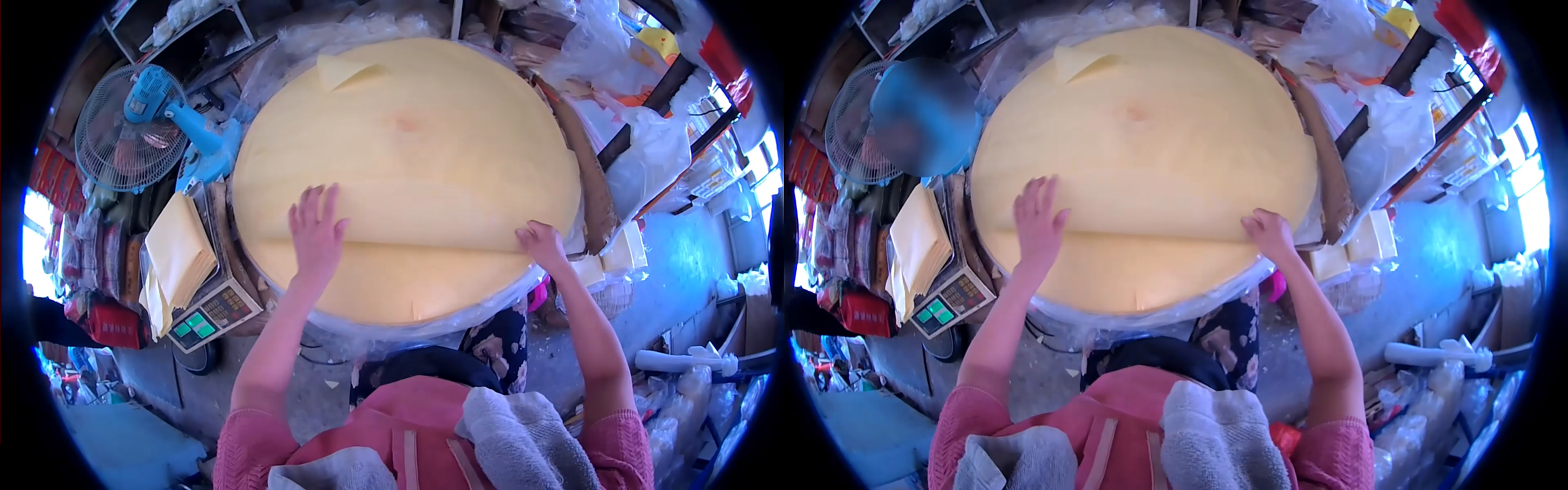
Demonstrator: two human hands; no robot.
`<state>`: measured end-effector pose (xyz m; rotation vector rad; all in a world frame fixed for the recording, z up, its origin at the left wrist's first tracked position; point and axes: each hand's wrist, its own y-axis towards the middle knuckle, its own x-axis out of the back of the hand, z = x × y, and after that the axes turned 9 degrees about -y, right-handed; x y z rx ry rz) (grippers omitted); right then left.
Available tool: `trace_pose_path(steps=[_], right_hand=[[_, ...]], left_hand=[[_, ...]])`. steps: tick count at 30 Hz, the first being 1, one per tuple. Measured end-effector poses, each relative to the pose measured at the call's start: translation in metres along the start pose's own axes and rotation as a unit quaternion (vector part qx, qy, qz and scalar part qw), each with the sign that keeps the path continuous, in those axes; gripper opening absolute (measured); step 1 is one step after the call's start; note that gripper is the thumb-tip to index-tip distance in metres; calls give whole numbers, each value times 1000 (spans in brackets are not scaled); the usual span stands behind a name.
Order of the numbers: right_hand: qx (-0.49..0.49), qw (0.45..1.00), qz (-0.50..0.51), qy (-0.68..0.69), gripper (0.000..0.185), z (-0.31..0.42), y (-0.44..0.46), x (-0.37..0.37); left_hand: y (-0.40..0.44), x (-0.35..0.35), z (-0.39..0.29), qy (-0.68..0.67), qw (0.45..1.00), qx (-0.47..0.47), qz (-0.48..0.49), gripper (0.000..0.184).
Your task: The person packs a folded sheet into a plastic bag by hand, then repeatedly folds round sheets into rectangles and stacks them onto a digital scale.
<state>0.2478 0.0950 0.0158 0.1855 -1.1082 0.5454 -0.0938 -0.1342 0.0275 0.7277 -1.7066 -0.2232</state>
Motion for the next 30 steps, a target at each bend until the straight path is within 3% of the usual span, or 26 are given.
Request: trace_pose_path(steps=[1, 4, 6, 9, 12, 15, 17, 19, 21, 24, 27, 30], right_hand=[[-1, 1000, -9, -18, 25, -2, 7, -5], [-10, 998, -24, -59, 22, -4, 22, -12], [-26, 997, -18, -65, 24, 4, 21, -13], [63, 967, -95, -230, 44, 36, 12, -19], [253, 926, -108, -257, 49, 67, 4, -52], [235, 933, -87, -257, 48, 38, 2, -79], [185, 927, -128, -299, 47, 6, 0, -64], [149, 930, -135, -309, 47, -26, 2, -49], [124, 940, -77, -309, 49, -37, 9, -24], [128, 950, -67, -275, 51, -38, 49, 13], [177, 950, -97, -240, 57, -37, 120, 34], [177, 952, -20, -250, 57, -44, 193, 44]], left_hand=[[4, -18, 1, 25, 999, -19, -4, 52], [0, -58, -11, 17, 987, 27, 155, 51], [-8, -69, -13, 15, 979, 34, 198, 51], [-13, -75, -13, 0, 978, 17, 206, 52], [-10, -70, -10, 0, 973, -5, 232, 53], [-6, -64, 10, 24, 960, -32, 279, 54], [-9, -54, 56, 55, 957, -49, 282, 53], [-11, -34, 110, 96, 968, 23, 230, 50], [-9, -20, 153, 118, 973, 93, 173, 47], [36, -2, 170, 115, 953, 160, 230, 45], [92, -32, 205, -91, 965, 128, 208, 47], [145, -74, 191, -117, 966, 60, 222, 61]])
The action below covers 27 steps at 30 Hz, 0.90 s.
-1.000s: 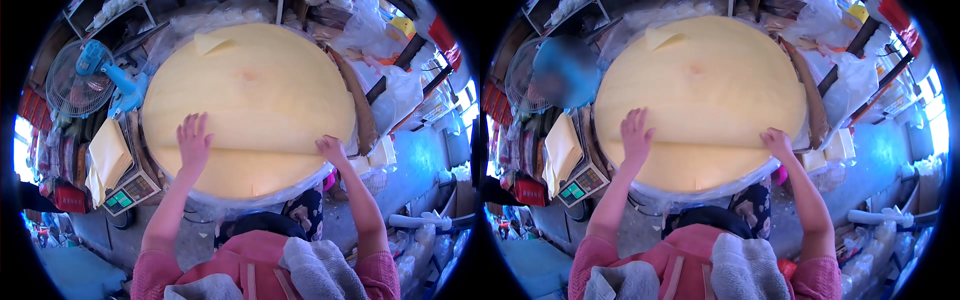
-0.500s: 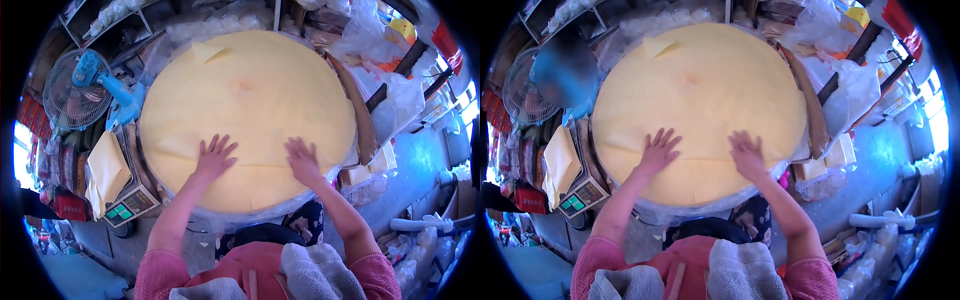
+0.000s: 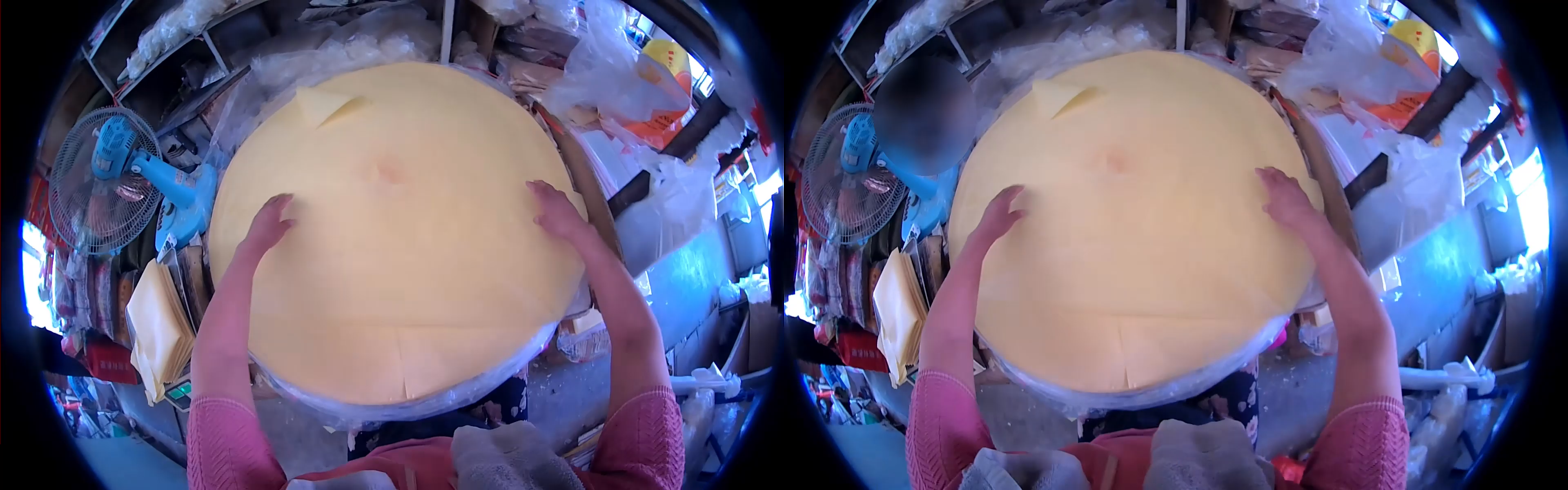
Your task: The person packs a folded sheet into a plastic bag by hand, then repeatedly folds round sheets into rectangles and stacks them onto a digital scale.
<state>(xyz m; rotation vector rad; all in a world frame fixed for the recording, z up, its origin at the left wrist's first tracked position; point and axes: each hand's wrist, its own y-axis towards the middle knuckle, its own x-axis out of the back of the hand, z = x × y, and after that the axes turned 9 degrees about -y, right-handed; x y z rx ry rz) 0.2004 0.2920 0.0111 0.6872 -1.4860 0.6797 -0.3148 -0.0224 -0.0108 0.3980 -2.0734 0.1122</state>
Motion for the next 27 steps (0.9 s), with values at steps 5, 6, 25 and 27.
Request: trace_pose_path(steps=[5, 6, 25, 27], right_hand=[[7, 980, 190, -51, 45, -12, 43, 34], [25, 974, 219, -52, 43, -18, 46, 34], [148, 960, -86, -219, 57, -28, -57, 5], [153, 953, -67, -253, 57, -18, -61, -6]], left_hand=[[80, -18, 5, 76, 994, -27, 75, 79], [89, -7, -7, 97, 989, 4, 113, 81], [11, -11, 26, 297, 925, -204, -119, 27], [7, -19, 39, 293, 937, -165, -97, 28]])
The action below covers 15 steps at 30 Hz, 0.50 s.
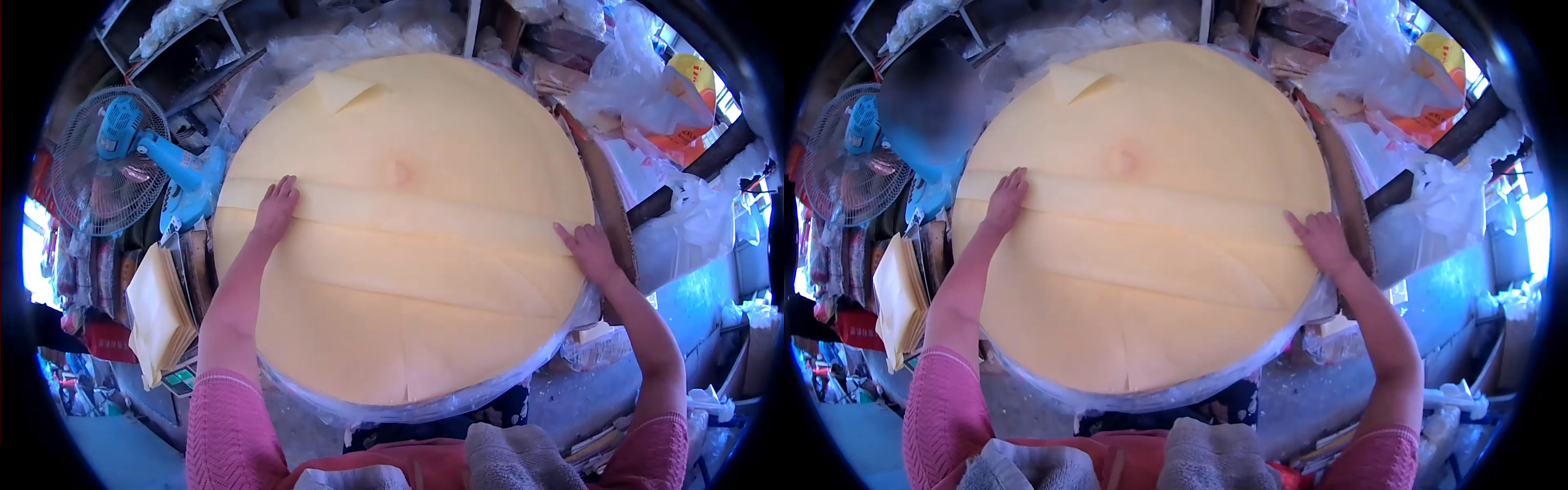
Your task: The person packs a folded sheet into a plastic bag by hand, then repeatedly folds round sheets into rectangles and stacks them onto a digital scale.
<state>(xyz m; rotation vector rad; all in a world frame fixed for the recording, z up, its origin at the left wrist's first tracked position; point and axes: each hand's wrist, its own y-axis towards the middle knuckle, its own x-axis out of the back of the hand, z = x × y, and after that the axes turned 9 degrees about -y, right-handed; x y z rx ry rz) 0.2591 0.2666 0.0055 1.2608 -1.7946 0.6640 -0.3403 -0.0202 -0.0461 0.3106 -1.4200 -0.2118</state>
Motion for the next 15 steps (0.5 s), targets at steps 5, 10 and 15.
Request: trace_pose_path(steps=[5, 10, 15], right_hand=[[-4, 998, 64, -8, 59, -1, 7, 10], [-23, 953, 294, 62, 64, 20, 62, 83], [1, 973, 21, 229, 52, 88, 119, 48]], left_hand=[[39, 15, -42, -246, 925, 188, 220, 30], [61, 27, -148, -276, 938, 113, 178, 68], [48, 5, -173, -151, 976, 98, 120, 68]])
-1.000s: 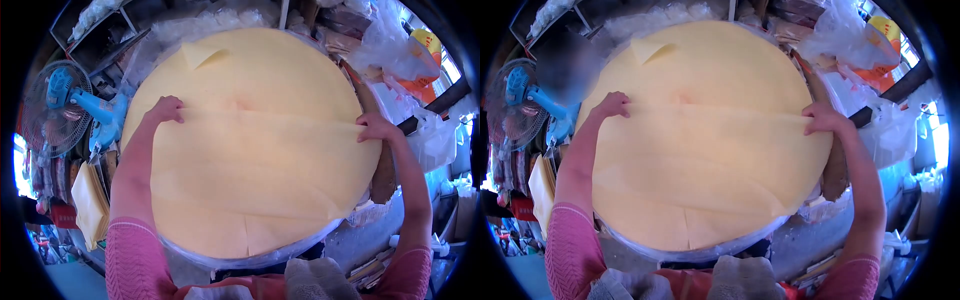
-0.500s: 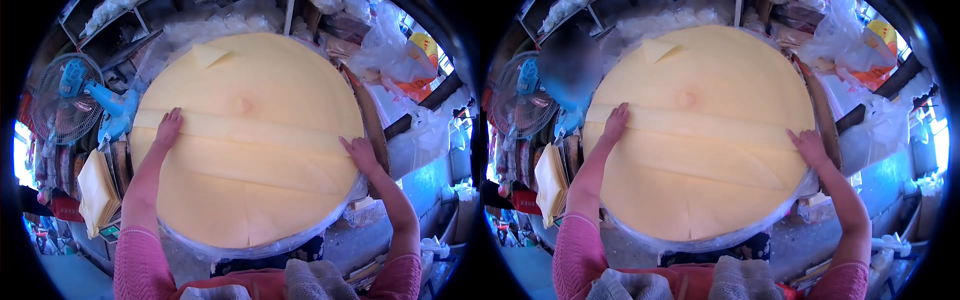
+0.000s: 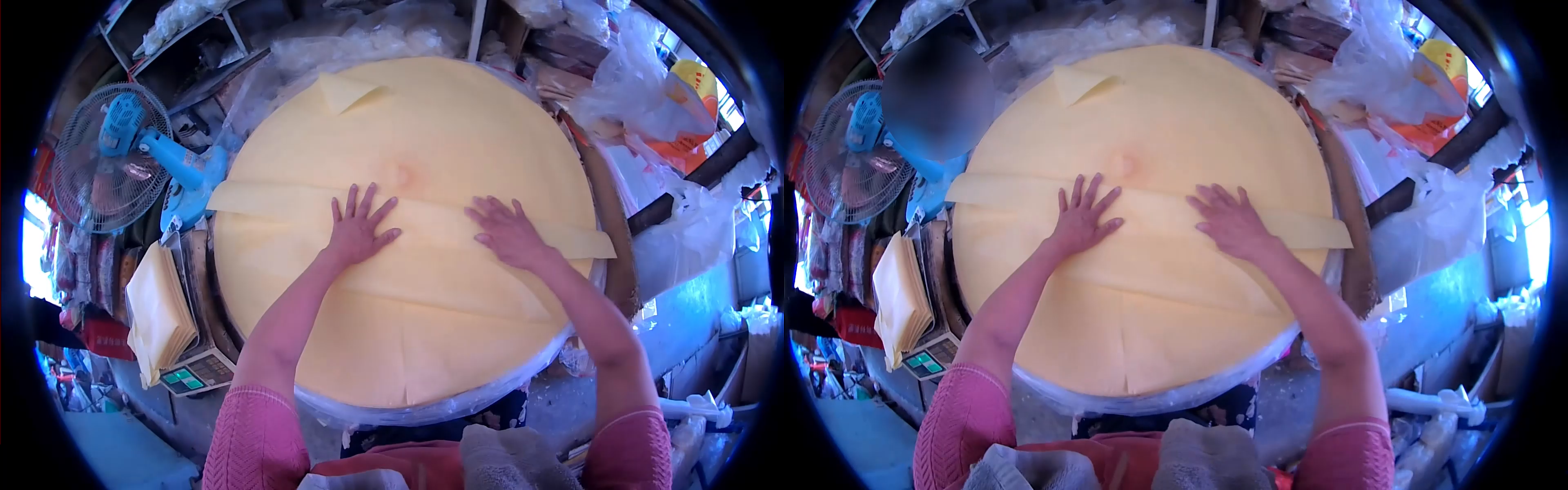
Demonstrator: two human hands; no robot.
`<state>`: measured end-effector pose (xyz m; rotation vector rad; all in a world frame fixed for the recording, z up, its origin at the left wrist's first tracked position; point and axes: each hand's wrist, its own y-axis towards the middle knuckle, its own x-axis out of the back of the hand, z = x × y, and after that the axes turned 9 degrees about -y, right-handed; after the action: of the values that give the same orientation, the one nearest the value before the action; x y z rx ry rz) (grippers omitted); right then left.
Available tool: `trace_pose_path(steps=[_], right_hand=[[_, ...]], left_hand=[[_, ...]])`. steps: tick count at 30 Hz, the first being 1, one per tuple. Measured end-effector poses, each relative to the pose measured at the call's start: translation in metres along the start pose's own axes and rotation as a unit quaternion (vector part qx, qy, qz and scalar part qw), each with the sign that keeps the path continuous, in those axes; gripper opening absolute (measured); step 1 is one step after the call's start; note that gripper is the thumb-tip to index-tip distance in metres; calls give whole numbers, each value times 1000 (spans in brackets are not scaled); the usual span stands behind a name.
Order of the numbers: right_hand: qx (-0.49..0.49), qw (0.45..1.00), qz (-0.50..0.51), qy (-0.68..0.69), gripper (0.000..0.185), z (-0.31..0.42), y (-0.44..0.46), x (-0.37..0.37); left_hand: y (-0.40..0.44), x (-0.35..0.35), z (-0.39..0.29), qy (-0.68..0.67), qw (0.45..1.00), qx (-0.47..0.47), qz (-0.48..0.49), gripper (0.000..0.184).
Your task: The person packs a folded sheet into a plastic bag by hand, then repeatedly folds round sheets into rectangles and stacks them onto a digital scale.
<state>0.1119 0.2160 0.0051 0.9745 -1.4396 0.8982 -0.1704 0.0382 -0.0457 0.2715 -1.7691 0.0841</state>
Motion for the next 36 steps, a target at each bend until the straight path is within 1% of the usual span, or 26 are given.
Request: trace_pose_path(steps=[2, 3, 5, 7, 10, 12, 13, 14, 15, 16, 17, 19, 22, 23, 24, 25, 26, 28, 29, 30, 31, 32, 33, 34, 35, 36], right_hand=[[-7, 1000, 4, -27, 49, 12, 2, -19], [-34, 999, -3, -37, 49, 9, -3, -23], [-88, 994, -16, -64, 48, -21, -29, -27], [-150, 986, 3, -72, 47, -52, -54, -29], [-191, 980, 27, -44, 47, -79, -82, -22], [-180, 980, 53, -68, 48, -86, -86, -32], [-175, 979, 63, -80, 49, -90, -84, -33], [-170, 979, 73, -83, 49, -86, -81, -20], [-164, 979, 85, -85, 48, -75, -78, -1], [-156, 979, 98, -87, 48, -69, -76, 12], [-176, 975, 122, -58, 47, -70, -75, 17], [-215, 961, 173, 0, 43, -73, -79, 26], [-189, 960, 206, 28, 49, -73, -99, 24], [-238, 919, 274, 151, 49, -66, -108, 28], [-282, 856, 337, 272, 48, -52, -114, 38], [-280, 810, 346, 383, 48, -38, -127, 28], [-275, 751, 349, 488, 48, -23, -144, 14], [-246, 637, 319, 657, 38, 33, -170, 5], [-232, 647, 384, 616, 40, 57, -170, 35], [-209, 654, 448, 572, 44, 81, -171, 65], [-197, 664, 503, 517, 45, 93, -174, 65], [-190, 794, 428, 387, 44, 103, -172, 66], [-175, 895, 334, 240, 43, 111, -169, 65], [-150, 959, 227, 81, 42, 113, -167, 63], [-164, 970, 147, 103, 35, 110, -164, 59], [-175, 975, 65, 124, 33, 106, -159, 51]], left_hand=[[-6, 8, 13, 30, 998, 58, 5, 69], [-8, 11, 22, 45, 995, 83, 8, 70], [-15, 20, 61, 48, 979, 198, -12, 70], [-25, 31, 100, 22, 959, 282, -27, 68], [-38, 57, 105, -3, 934, 357, 12, 71], [-33, 42, 90, 54, 922, 381, 44, 76], [-41, 31, 65, 54, 948, 310, 55, 81], [-52, 10, 52, 11, 985, 147, 96, 84], [-72, -1, 18, -46, 992, 40, 113, 87], [-83, 24, -24, -58, 972, -64, 218, 88], [-96, 39, -48, -53, 966, -129, 219, 84], [-90, 27, -35, -69, 973, -147, 165, 70], [-70, 27, -16, -57, 975, -155, 150, 54], [-63, 20, -11, -47, 987, -111, 110, 50], [-58, 11, -6, -37, 995, -66, 69, 47], [-59, 13, -11, -28, 999, -22, 29, 43], [-64, 13, -20, -38, 999, -17, -6, 42], [-79, 21, -36, -15, 994, -106, 16, 46], [-91, 22, -43, -5, 988, -149, 32, 48], [-106, 24, -51, -13, 988, -150, 44, 50], [-120, 27, -59, -21, 987, -151, 55, 52], [-133, 30, -66, -29, 986, -152, 64, 54], [-145, 35, -72, -43, 984, -155, 81, 54], [-158, 41, -76, -55, 981, -158, 97, 54], [-169, 45, -81, -67, 979, -159, 111, 55], [-178, 47, -88, -78, 977, -161, 116, 55]])
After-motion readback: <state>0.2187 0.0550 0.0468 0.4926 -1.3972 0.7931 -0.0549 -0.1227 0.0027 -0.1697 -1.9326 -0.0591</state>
